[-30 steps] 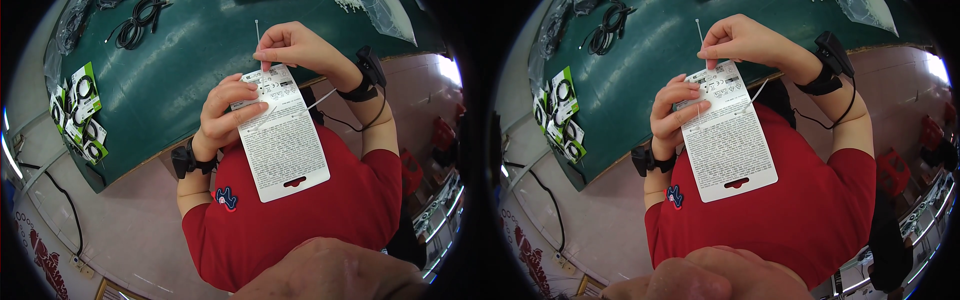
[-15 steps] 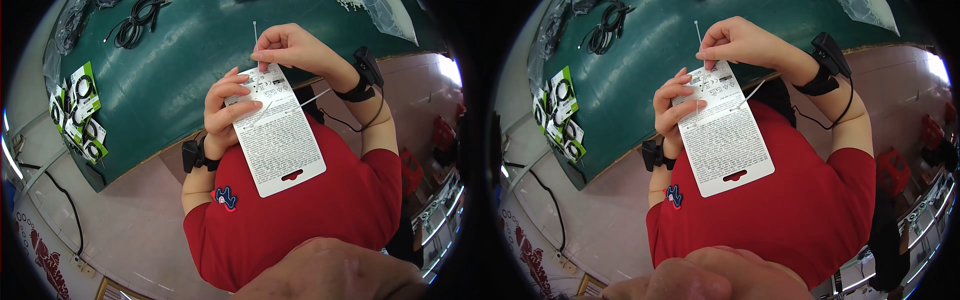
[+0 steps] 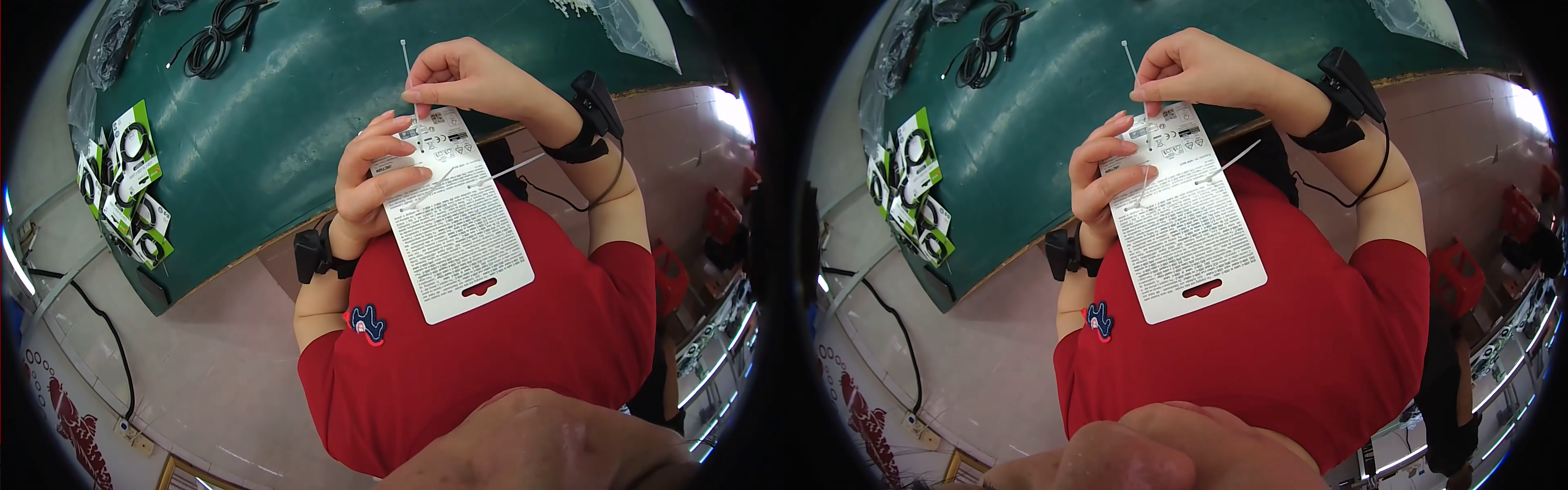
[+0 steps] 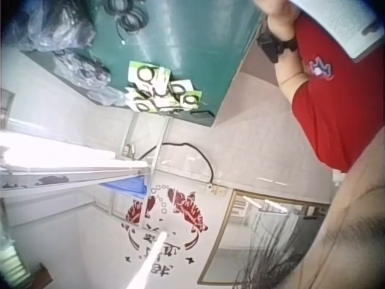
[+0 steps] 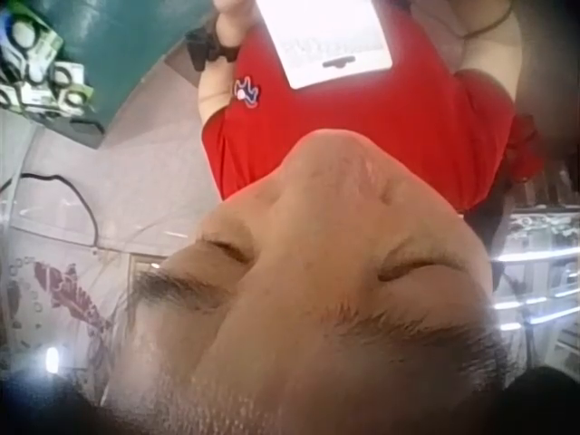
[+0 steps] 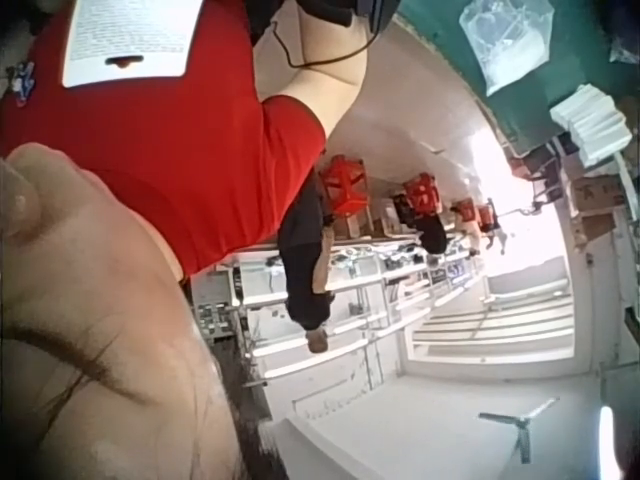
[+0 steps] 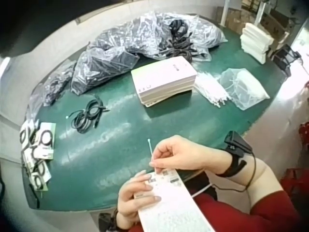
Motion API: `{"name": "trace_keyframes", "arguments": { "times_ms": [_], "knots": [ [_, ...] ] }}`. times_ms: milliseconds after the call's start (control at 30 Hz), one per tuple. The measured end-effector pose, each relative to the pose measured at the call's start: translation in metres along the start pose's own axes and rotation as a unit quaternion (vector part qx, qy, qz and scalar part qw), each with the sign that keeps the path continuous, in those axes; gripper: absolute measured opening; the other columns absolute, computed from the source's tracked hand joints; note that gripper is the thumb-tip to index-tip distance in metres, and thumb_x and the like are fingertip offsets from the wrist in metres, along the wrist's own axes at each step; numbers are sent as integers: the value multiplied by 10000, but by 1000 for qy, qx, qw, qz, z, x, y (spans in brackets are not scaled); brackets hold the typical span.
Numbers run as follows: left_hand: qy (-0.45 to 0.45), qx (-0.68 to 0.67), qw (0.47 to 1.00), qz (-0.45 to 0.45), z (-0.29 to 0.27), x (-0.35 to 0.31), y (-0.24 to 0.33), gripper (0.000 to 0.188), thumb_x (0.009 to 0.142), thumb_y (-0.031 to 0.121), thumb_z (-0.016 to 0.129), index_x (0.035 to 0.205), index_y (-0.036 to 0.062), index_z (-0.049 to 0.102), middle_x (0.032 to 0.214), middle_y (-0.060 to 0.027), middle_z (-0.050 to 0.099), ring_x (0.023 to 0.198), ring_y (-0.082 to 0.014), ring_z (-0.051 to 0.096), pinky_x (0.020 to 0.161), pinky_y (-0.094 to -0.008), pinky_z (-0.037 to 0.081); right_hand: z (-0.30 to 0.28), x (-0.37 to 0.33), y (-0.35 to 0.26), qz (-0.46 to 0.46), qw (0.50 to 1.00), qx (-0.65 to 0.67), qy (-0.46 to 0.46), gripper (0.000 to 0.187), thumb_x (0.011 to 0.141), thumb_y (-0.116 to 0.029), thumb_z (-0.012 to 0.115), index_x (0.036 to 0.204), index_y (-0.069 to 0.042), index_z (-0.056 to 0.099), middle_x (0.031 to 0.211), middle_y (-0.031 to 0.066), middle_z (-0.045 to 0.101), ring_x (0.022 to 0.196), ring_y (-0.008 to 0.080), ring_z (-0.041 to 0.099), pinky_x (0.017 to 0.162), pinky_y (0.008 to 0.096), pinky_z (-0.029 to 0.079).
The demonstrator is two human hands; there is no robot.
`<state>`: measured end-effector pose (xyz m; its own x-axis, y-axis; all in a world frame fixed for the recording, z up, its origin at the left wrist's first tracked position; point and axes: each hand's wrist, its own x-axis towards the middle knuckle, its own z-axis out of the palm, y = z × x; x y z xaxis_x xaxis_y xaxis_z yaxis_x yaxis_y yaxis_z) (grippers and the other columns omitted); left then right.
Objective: Packaging USB cables into retail cardboard packs.
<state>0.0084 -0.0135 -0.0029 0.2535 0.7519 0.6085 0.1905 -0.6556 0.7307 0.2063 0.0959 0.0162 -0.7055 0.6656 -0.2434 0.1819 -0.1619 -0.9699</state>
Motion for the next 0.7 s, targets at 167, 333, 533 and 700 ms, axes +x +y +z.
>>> {"name": "trace_keyframes", "arguments": {
  "times_ms": [167, 333, 533, 700],
  "knots": [
    [0, -3, 1000, 5, 0, 0, -2, 330, 649, 173, 858, 931, 101, 703, 1039, -97, 589, 1131, -350, 600, 1004, -539, 452, 3, -3, 1, -23, 999, 22, 0, 157, 893, -137, 690, 934, 10, 652, 817, 47, 670, 749, 90, 644, 667, 214, 507],
    [9, 0, 1000, 12, 0, 1, -4, 329, 648, 169, 856, 932, 103, 703, 1036, -95, 585, 1127, -352, 603, 1003, -538, 453, 2, -7, -7, -29, 999, -17, -32, 169, 892, -169, 695, 903, -4, 660, 821, 9, 619, 661, 59, 546, 593, 203, 436],
    [6, -1, 1000, 10, 0, 4, -2, 321, 653, 167, 853, 927, 99, 699, 1040, -98, 580, 1120, -369, 606, 996, -540, 455, 1, -13, -10, -112, 984, -132, -47, 216, 901, -220, 685, 847, -13, 654, 776, -5, 526, 639, 61, 452, 551, 226, 350],
    [2, -5, 1000, 6, 1, 2, -2, 320, 655, 170, 851, 925, 99, 696, 1046, -101, 579, 1120, -376, 605, 993, -541, 455, 0, -11, -6, -61, 993, -82, -65, 242, 914, -236, 667, 834, -9, 642, 771, 6, 514, 658, 70, 461, 561, 234, 360]
  ]
}}
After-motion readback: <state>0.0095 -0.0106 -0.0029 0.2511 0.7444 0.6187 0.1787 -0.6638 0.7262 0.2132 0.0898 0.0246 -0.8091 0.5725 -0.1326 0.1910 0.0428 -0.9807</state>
